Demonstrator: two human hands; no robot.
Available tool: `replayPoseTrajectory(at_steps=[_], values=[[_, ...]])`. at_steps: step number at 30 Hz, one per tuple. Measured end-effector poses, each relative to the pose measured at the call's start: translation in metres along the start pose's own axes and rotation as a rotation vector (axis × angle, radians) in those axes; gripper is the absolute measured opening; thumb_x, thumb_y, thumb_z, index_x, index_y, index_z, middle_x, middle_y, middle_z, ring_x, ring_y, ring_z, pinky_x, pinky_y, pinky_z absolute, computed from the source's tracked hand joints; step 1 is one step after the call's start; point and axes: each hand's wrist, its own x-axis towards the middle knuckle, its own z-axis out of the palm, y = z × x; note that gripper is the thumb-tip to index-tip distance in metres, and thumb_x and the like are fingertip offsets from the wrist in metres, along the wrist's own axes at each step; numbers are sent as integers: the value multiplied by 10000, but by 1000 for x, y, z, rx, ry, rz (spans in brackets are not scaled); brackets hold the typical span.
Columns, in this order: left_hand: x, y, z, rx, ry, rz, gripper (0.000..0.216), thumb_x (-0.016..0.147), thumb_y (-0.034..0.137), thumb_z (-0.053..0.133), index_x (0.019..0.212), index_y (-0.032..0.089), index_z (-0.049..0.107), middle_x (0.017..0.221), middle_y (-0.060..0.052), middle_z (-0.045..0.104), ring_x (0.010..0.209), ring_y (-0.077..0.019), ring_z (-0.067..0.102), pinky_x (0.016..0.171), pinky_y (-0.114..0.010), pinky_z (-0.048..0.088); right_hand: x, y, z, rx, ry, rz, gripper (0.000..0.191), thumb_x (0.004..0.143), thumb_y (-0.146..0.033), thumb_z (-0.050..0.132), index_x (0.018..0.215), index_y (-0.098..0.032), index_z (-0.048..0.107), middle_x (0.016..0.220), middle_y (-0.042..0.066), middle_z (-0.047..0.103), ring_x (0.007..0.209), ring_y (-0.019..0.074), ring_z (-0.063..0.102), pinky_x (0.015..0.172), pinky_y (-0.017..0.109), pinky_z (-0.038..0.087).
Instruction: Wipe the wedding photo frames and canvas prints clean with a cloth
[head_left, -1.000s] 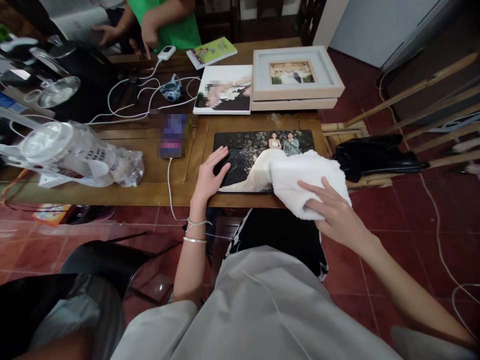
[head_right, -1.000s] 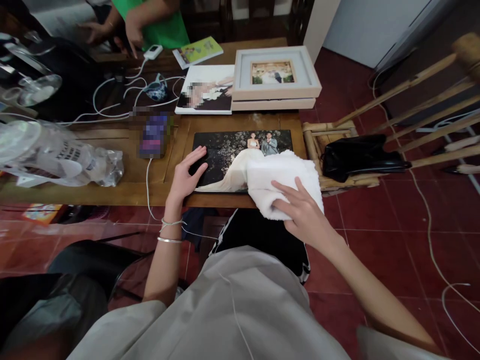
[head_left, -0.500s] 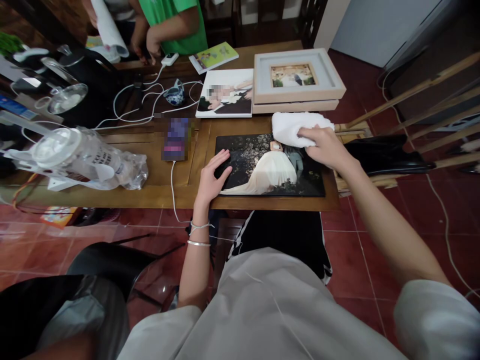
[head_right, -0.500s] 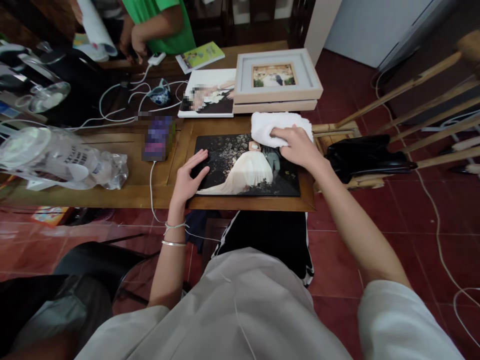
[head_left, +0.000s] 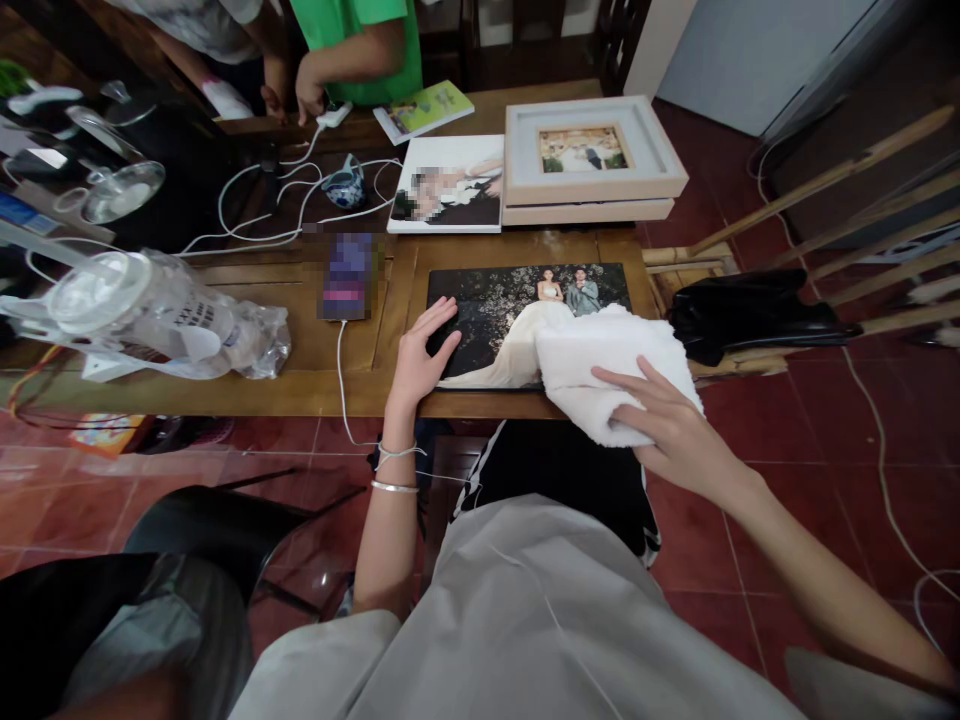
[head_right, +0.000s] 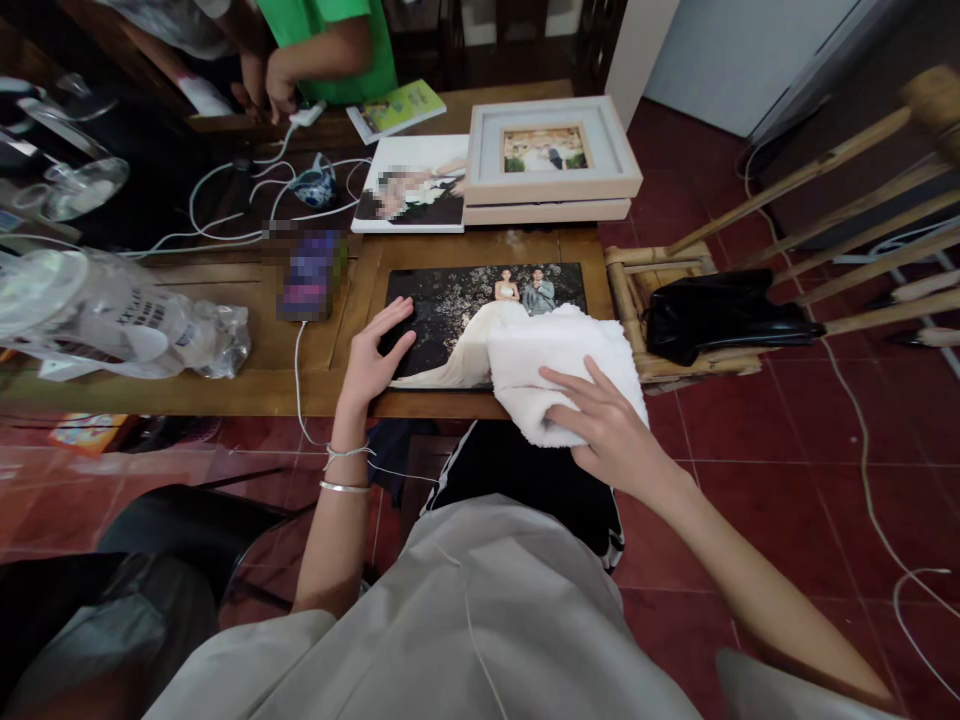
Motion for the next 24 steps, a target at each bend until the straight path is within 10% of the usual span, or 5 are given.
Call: replayPoseTrajectory(at_steps=[13, 24], values=[[0, -2, -1, -24, -7, 3, 386, 998, 370, 642, 1357, 231, 678, 1460, -113, 645, 1447, -281, 530, 1240, -553, 384, 129, 90, -4, -84, 15, 178, 523, 682, -77, 496, 1120, -275, 701, 1029, 70, 772, 1021, 348, 690, 1177, 649, 356], [0, -1, 0, -30, -3, 10, 381, 1005, 378, 642, 1353, 229, 678, 1452, -111, 652, 1441, -274, 538, 1237, -551, 390, 13, -5, 17, -96, 44, -10, 518, 662, 58, 454, 1055, -224, 639, 1412, 156, 659, 1454, 347, 490, 1213, 742, 269]])
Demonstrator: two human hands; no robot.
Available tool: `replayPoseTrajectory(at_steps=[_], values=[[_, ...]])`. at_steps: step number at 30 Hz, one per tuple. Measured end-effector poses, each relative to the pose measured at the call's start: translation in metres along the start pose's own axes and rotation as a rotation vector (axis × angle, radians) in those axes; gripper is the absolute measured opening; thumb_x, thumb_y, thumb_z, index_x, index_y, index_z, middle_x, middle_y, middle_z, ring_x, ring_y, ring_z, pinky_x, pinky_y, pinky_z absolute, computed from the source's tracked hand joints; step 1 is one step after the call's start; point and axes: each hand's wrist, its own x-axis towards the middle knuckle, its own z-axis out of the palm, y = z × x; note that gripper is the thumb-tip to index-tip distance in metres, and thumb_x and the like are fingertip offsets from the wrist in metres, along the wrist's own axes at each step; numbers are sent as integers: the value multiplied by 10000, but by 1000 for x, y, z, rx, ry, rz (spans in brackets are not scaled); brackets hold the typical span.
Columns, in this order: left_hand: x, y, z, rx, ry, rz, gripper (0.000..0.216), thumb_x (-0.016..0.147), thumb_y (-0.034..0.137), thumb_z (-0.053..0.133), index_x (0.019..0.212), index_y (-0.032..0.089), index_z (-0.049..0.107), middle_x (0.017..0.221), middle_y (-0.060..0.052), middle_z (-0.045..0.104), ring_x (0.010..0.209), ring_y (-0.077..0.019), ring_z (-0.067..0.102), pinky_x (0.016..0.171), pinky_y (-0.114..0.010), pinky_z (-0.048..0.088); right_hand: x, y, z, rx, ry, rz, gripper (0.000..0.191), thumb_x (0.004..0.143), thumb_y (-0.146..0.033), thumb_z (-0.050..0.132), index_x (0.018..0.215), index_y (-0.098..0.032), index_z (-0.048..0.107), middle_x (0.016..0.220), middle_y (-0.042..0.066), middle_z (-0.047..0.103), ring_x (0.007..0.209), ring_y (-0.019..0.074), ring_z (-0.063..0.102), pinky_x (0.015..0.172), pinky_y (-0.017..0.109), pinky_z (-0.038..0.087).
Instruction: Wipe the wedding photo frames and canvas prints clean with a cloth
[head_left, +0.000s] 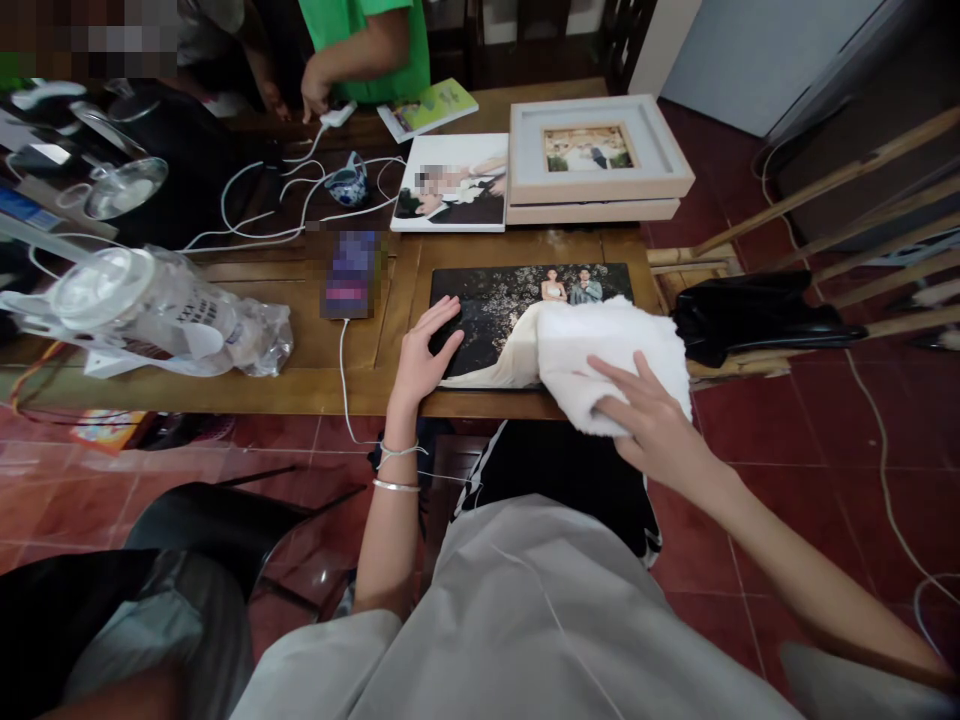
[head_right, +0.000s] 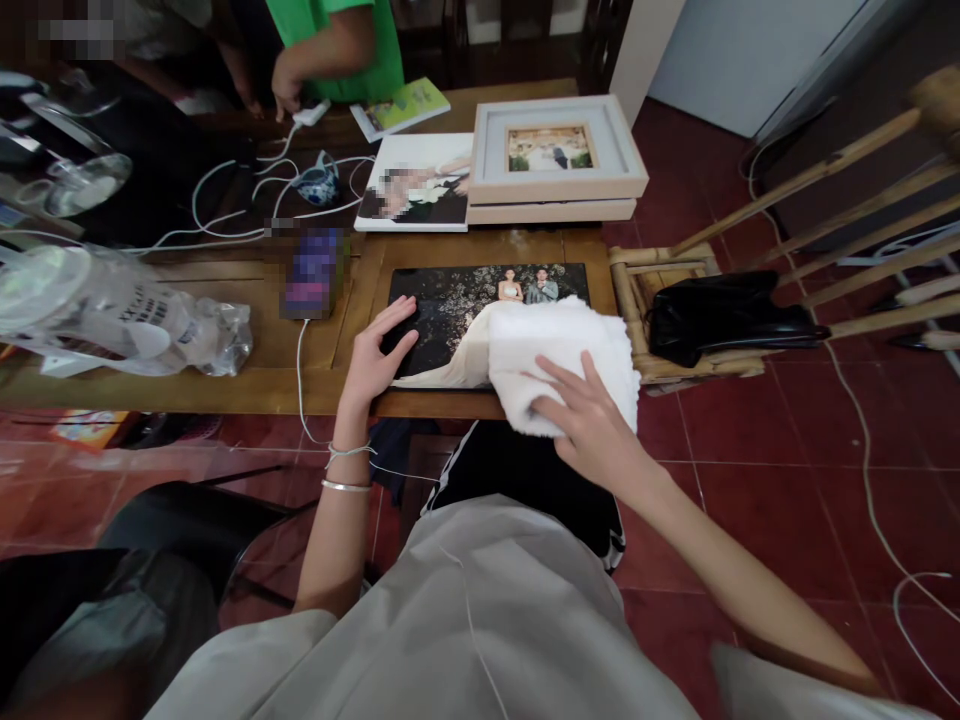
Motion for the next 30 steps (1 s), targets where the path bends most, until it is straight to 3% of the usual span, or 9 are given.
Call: replayPoseTrajectory(at_steps=[3, 5, 8, 13, 17, 20, 24, 30], values=[[0, -1, 0, -3, 4, 6, 379, 1003, 371, 647, 1352, 227, 682, 1452, -112, 652, 1438, -273, 541, 1234, -542, 397, -13, -13, -7, 32, -40, -51, 514, 652, 72, 435, 1034, -213, 626, 1399, 162, 665, 1449, 327, 500, 1218, 713, 288], [0, -2, 0, -3, 7, 9, 383, 1005, 384, 645, 1354, 230, 682, 1453, -111, 652, 1440, -277, 539, 1233, -544, 397, -7, -7, -11, 39, -70, -50, 516, 638, 58, 441, 1035, -210, 635, 1394, 169, 666, 1417, 326, 538, 1210, 690, 324], [0, -3, 0, 2, 2, 11, 391, 1009, 410, 637, 1357, 238, 678, 1457, -107, 649, 1442, -281, 536, 1234, -552, 393, 24, 19, -12, 40, -92, -3, 547, 633, 29, 459, 1077, -217, 661, 1363, 145, 685, 1320, 339, 618, 1188, 681, 361], [0, -5, -1, 14, -14, 10, 396, 1010, 405, 635, 1369, 243, 669, 1461, -104, 646, 1449, -278, 528, 1239, -552, 385, 98, 77, -7, 48, -76, 152, 526, 666, -40, 481, 1100, -248, 693, 1046, 75, 775, 1031, 336, 705, 1150, 629, 391], [0, -5, -1, 1, -8, 13, 400, 1010, 402, 635, 1368, 229, 671, 1458, -114, 648, 1449, -281, 527, 1240, -553, 382, 127, 98, -1, 12, -14, 225, 532, 675, -46, 470, 1105, -267, 691, 1029, 70, 776, 1018, 338, 690, 1181, 617, 336], [0, -4, 0, 0, -1, 7, 406, 1011, 428, 631, 1364, 233, 675, 1457, -110, 648, 1449, -282, 528, 1239, -562, 381, 112, 88, 5, -49, 4, 216, 534, 688, -28, 460, 1120, -243, 688, 1115, 110, 762, 1102, 360, 683, 1176, 656, 327], [0, -2, 1, 3, 3, 4, 416, 1013, 451, 625, 1365, 235, 674, 1463, -111, 643, 1451, -281, 526, 1239, -557, 383, 60, 46, 7, -44, -18, 119, 570, 660, 20, 472, 1141, -223, 658, 1380, 159, 670, 1378, 379, 555, 1193, 727, 289], [0, -3, 1, 16, 3, 5, 401, 1015, 429, 624, 1368, 243, 668, 1469, -103, 640, 1447, -274, 531, 1236, -555, 393, 2, -20, 1, 54, -63, -56, 531, 653, 67, 456, 1063, -220, 634, 1405, 144, 667, 1456, 341, 488, 1214, 739, 269]])
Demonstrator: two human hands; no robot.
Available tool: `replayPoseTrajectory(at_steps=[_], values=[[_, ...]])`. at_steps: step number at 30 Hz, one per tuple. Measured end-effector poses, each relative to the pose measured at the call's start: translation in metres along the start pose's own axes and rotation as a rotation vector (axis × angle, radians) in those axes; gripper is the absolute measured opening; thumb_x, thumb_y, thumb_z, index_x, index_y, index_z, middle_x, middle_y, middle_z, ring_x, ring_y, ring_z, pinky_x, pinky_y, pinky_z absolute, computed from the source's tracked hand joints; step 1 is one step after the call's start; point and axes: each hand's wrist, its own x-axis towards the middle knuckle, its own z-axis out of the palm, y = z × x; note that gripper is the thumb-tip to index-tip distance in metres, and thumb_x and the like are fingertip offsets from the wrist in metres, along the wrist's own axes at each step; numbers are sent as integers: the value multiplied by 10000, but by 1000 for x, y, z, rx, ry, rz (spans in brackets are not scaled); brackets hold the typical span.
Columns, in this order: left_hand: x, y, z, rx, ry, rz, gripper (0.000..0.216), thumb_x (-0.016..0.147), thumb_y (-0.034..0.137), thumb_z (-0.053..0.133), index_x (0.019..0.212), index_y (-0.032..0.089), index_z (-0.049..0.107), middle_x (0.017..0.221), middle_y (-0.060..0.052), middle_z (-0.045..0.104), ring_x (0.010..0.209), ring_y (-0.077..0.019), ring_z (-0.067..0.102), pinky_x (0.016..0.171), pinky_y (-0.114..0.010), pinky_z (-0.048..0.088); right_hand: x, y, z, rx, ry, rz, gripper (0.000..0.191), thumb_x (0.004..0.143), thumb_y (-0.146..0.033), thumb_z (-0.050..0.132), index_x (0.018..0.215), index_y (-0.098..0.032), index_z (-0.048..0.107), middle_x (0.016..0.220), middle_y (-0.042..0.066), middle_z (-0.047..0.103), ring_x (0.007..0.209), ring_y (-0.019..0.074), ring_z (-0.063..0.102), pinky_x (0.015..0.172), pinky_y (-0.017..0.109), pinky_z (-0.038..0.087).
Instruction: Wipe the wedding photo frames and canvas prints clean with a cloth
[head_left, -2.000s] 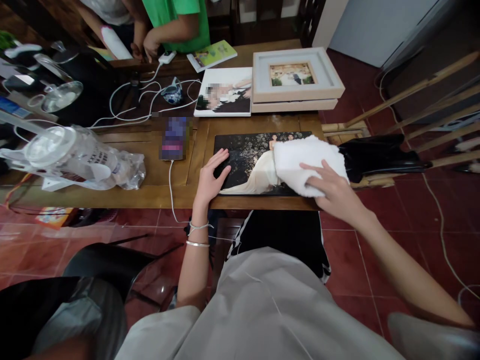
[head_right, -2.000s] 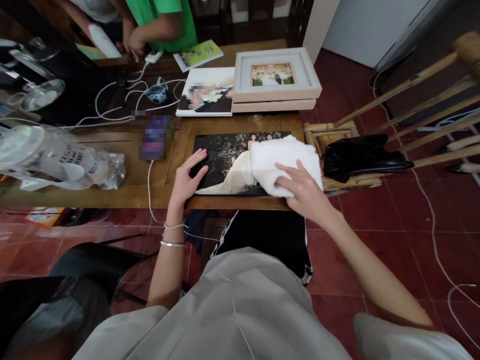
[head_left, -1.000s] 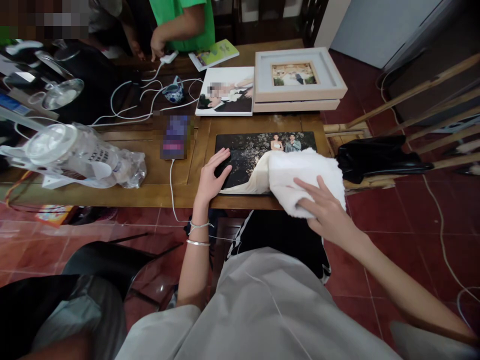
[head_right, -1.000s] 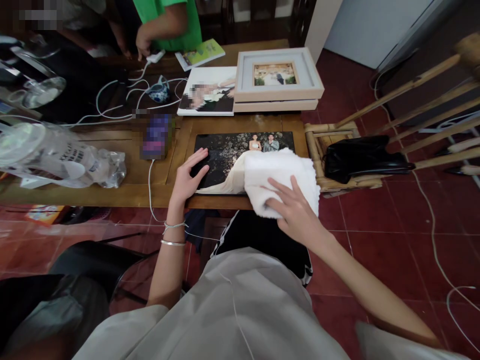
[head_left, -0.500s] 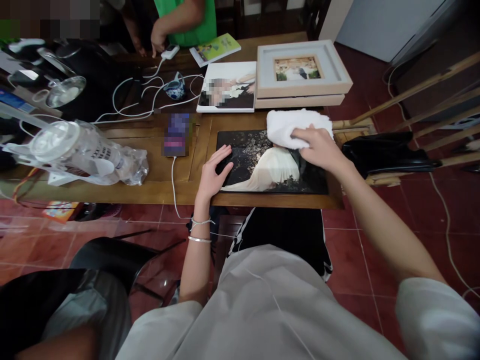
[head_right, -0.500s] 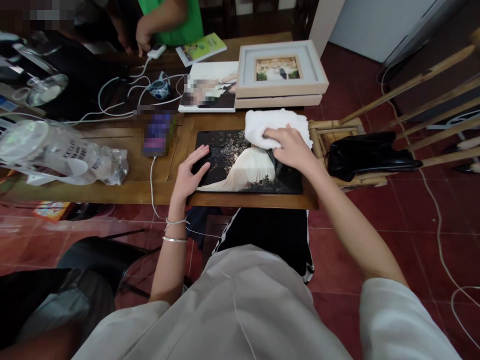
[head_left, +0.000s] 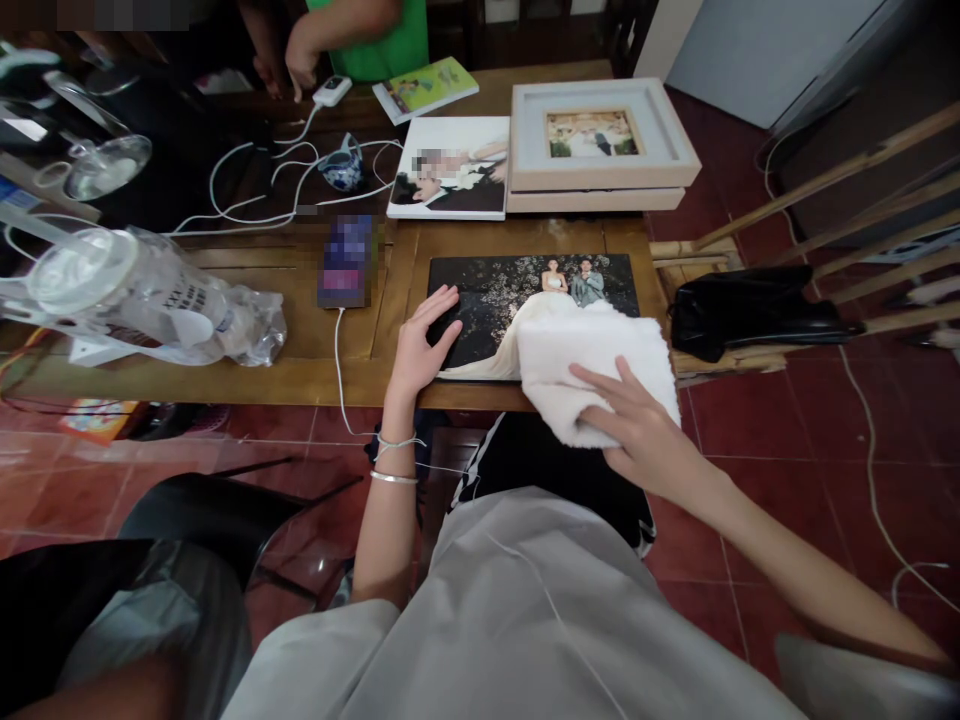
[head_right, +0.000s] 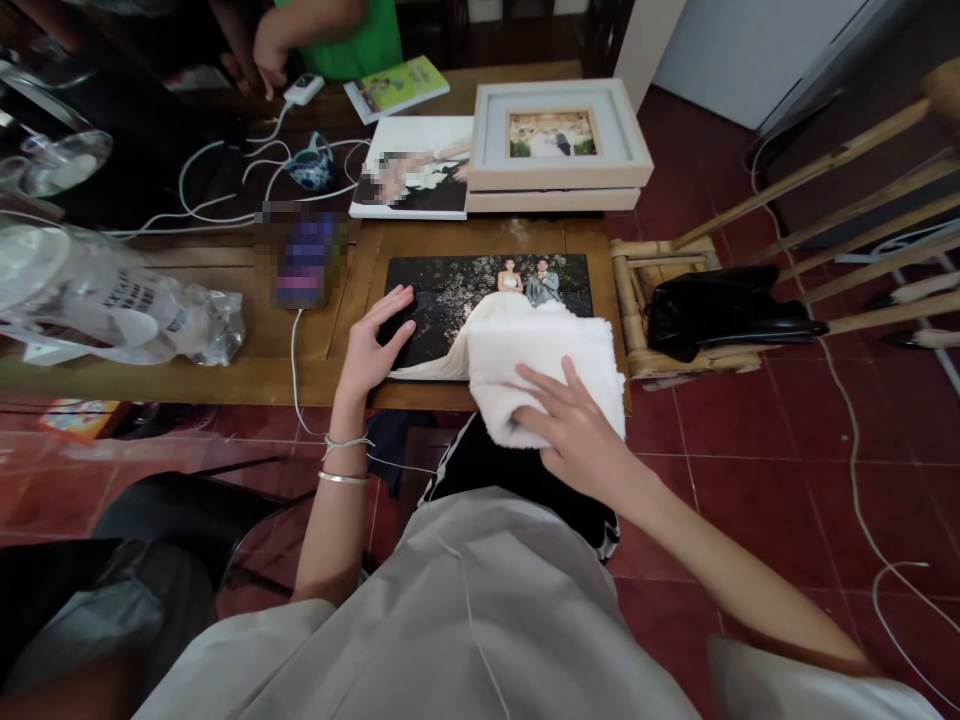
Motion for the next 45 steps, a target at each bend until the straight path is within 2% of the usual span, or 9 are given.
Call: replayPoseTrajectory(at_steps=[5, 10, 16, 20, 25, 30, 34, 41, 45], values=[[0, 0, 0, -5, -4, 11, 398, 1016, 413, 626, 1370, 236, 667, 1469, -108, 639, 1445, -272, 534, 1235, -552, 394, 19, 0, 5, -13, -21, -64, 510, 684, 52, 462, 1063, -225, 661, 1384, 128, 684, 1444, 328, 504, 1211, 714, 294], [0, 1, 0, -9, -7, 12, 406, 1018, 413, 624, 1373, 222, 666, 1473, -119, 634, 1450, -273, 527, 1241, -548, 383, 90, 49, 8, -19, -72, 83, 585, 701, -35, 486, 1235, -198, 664, 1384, 173, 659, 1334, 360, 579, 1178, 723, 315], [0, 2, 0, 4, -4, 1, 397, 1018, 420, 620, 1367, 238, 669, 1464, -102, 644, 1450, -269, 528, 1240, -546, 386, 160, 89, 8, -16, 11, 243, 574, 702, -65, 475, 1215, -202, 696, 1053, 133, 759, 1050, 388, 660, 1087, 743, 355], [0, 2, 0, 6, -1, 9, 400, 1019, 418, 615, 1366, 225, 668, 1460, -113, 646, 1447, -274, 531, 1236, -546, 393, 142, 70, 13, -13, 7, 249, 593, 712, -29, 478, 1225, -232, 695, 1172, 135, 753, 1188, 393, 639, 1163, 760, 275], [0, 2, 1, 15, -7, 4, 399, 1022, 421, 607, 1372, 238, 664, 1471, -104, 639, 1448, -267, 530, 1239, -549, 389, 70, 6, 18, 31, -59, 128, 612, 692, 12, 455, 1210, -231, 673, 1407, 153, 659, 1422, 343, 516, 1208, 744, 270], [0, 3, 0, 15, -18, -8, 402, 1025, 420, 599, 1386, 254, 656, 1488, -94, 625, 1458, -265, 518, 1243, -541, 378, 32, -35, 13, 125, -114, 7, 576, 689, 46, 442, 1149, -189, 696, 1376, 180, 677, 1460, 344, 480, 1202, 759, 260], [-2, 1, -2, 23, -60, -4, 439, 1041, 435, 567, 1452, 285, 600, 1561, -92, 554, 1502, -267, 457, 1257, -555, 334, 55, -13, 11, 125, -116, 37, 623, 683, 20, 448, 1221, -197, 675, 1372, 168, 674, 1417, 325, 529, 1196, 726, 301], [-2, -3, -3, 13, -96, -13, 477, 1043, 520, 534, 1477, 326, 575, 1588, -87, 521, 1530, -282, 411, 1270, -590, 270, 150, 57, 13, 43, -73, 182, 582, 695, -24, 451, 1195, -227, 672, 1103, 105, 739, 1104, 347, 657, 1142, 735, 316], [-2, -5, -2, 5, -90, -8, 472, 1045, 519, 530, 1468, 318, 588, 1574, -92, 538, 1526, -281, 418, 1268, -587, 278, 167, 60, 21, -10, -63, 224, 589, 733, -4, 455, 1247, -210, 655, 1227, 162, 715, 1223, 394, 612, 1146, 766, 286]])
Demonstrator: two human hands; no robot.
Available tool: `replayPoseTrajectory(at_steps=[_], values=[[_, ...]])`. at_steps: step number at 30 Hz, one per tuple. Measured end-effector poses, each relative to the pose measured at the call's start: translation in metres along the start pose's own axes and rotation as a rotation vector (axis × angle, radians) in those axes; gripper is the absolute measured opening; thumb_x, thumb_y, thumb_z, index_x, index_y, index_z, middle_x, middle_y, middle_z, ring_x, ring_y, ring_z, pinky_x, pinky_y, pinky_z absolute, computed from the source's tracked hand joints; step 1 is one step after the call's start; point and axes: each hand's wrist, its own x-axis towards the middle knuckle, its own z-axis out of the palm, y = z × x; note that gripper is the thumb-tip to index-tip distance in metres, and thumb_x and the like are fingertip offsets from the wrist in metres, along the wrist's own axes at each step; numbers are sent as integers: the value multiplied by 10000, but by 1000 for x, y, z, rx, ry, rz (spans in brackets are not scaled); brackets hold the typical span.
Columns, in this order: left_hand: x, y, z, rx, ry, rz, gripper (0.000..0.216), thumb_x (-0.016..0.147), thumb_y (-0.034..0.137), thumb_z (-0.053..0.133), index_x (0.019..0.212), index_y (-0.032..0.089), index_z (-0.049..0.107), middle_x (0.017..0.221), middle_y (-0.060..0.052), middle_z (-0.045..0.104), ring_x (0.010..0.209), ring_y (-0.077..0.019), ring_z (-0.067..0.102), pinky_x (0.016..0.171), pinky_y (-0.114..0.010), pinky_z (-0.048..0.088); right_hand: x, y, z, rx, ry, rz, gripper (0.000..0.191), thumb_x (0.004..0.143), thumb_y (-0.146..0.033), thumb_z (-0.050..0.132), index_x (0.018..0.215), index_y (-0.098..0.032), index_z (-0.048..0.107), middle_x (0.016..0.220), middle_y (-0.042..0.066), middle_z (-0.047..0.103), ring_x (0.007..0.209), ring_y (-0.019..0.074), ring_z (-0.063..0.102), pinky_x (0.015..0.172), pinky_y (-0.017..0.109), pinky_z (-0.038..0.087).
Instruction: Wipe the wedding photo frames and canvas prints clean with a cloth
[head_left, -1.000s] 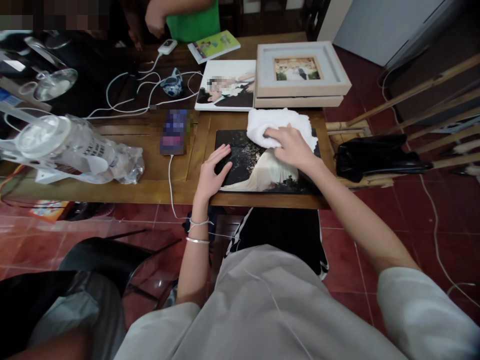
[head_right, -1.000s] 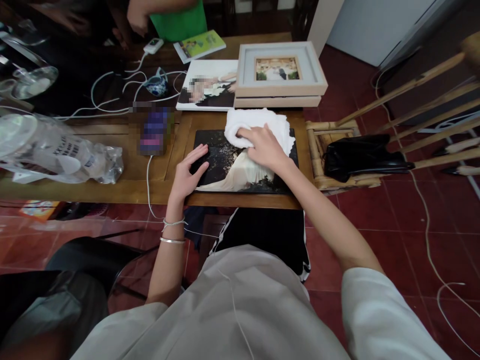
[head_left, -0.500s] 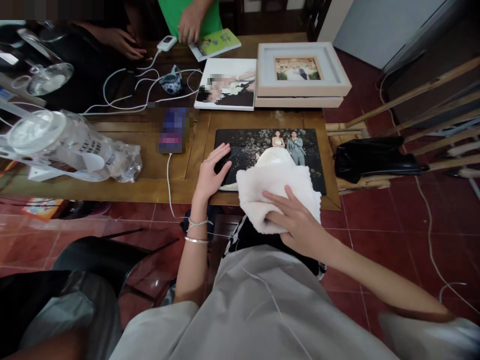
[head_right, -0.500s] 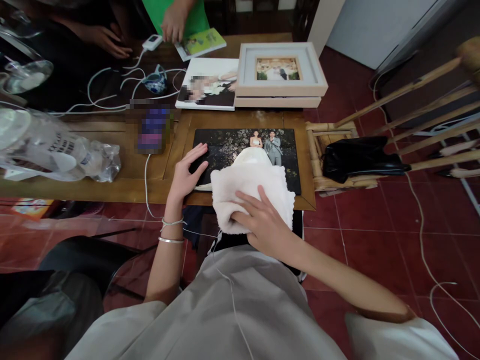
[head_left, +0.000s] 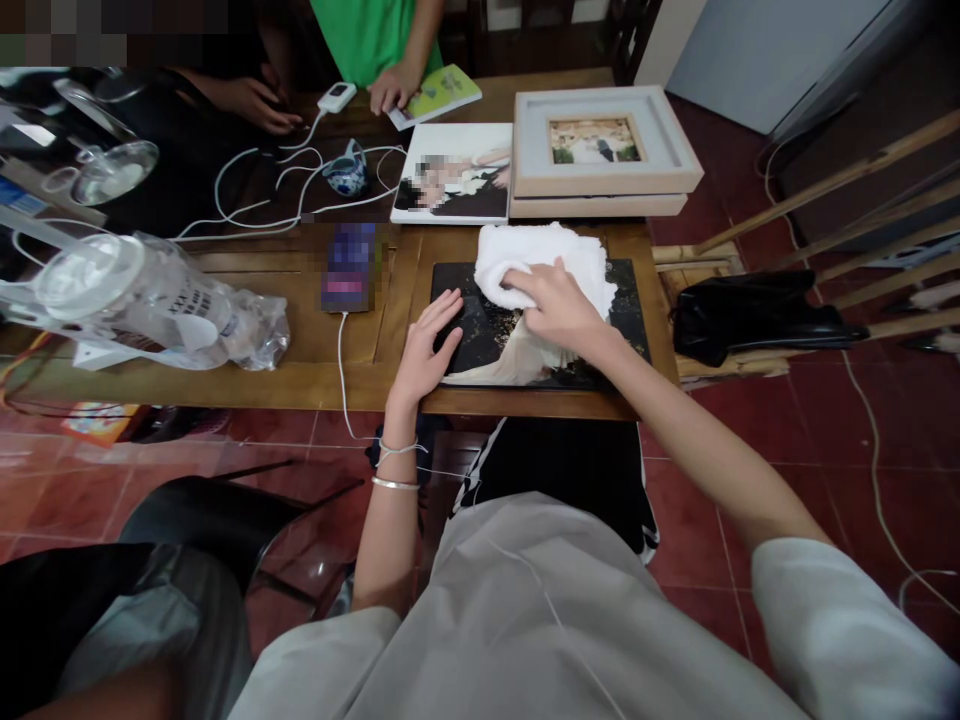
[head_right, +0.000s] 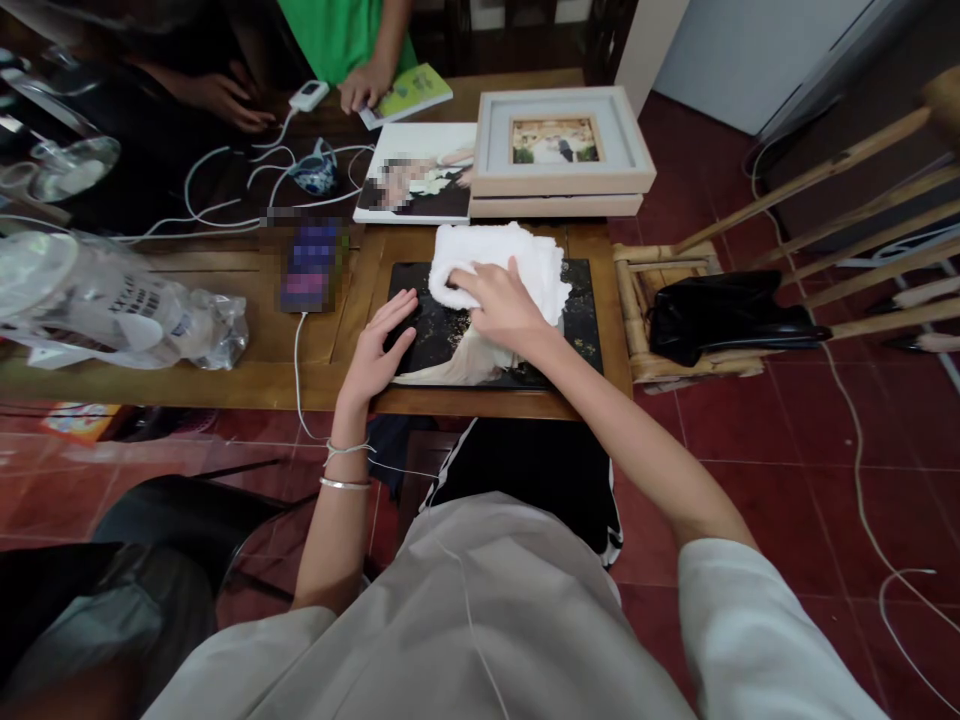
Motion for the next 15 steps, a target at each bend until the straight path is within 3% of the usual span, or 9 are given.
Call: replayPoseTrajectory(at_steps=[4, 10, 12, 15], values=[[0, -1, 0, 14, 4, 7, 467, 1049, 501, 531, 1473, 314, 581, 1574, -89, 538, 1519, -275, 428, 1264, -583, 292, -44, -27, 11, -8, -41, -69, 596, 742, 24, 460, 1256, -212, 648, 1380, 192, 655, 1438, 384, 473, 1198, 767, 221], [0, -2, 0, 23, 3, 15, 447, 1062, 469, 518, 1475, 310, 578, 1572, -91, 540, 1521, -261, 427, 1264, -567, 299, -129, -65, 7, 82, -127, -271, 593, 693, 64, 445, 1169, -207, 671, 1456, 168, 626, 1487, 353, 439, 1194, 768, 244], [0, -1, 0, 24, 2, 14, 446, 1061, 475, 518, 1471, 311, 580, 1569, -90, 543, 1523, -263, 424, 1264, -570, 297, -134, -59, 1, 106, -131, -277, 612, 676, 56, 446, 1181, -211, 667, 1426, 158, 649, 1459, 324, 484, 1209, 725, 273], [0, -2, 0, 27, 0, 10, 458, 1062, 496, 505, 1469, 303, 583, 1571, -96, 540, 1519, -267, 430, 1262, -571, 301, -114, -34, -5, 90, -78, -176, 633, 679, 30, 445, 1224, -212, 659, 1415, 160, 651, 1395, 310, 554, 1211, 693, 305]])
